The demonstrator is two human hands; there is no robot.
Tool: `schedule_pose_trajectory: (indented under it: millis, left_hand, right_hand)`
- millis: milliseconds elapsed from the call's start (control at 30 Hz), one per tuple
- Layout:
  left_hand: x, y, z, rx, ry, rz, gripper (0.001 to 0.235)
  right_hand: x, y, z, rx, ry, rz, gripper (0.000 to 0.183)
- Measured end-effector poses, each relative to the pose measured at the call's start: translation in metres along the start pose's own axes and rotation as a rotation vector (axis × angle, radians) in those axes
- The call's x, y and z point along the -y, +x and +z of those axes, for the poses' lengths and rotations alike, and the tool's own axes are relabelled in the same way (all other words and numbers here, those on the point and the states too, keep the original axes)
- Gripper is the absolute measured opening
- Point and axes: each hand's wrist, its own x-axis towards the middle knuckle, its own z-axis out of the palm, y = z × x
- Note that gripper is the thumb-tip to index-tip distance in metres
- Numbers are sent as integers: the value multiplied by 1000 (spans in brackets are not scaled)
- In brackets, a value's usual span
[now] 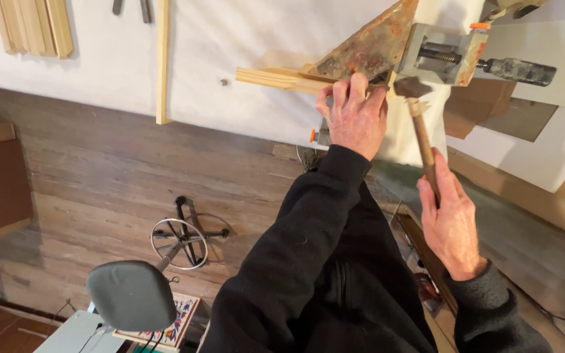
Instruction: The person clamps wooden picture-frame moulding pieces in a corner vise, taps them with a mallet, applies wood glue to the joints, and fits the mitred corners together to assemble frames. They handle the moulding strips one at a time, tightening the vise screw and checking the corner fit.
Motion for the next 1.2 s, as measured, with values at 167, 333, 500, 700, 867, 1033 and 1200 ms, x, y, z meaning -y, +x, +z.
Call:
schedule_pose_trajectory:
  millis: [167,333,500,700,867,1033,1200]
  left_hand:
    - [0,0,2,-14,-9,7,16]
    - [1,-1,1,-20,9,19,12]
    - [3,-1,-1,-46,12,61,13]
    - [29,10,-11,48,59,144,63]
    - [40,43,-15,151,134,254,130]
    - [43,48,-12,272,208,243,137]
    - [44,52,-20,287,224,239,136]
  right_hand:
    - [0,-1,-2,-73,-22,-61,50]
    - [6,-4,-10,-38,8,9,51]
    - [14,-11,-25,-57,59,76,51]
    - [20,-34,-47,-87,142,137,51]
    - [61,-52,-83,-183,209,5,46]
    - [19,-74,-48,-116,154,296,22]
    - [25,-91,-39,-30,127,378,27]
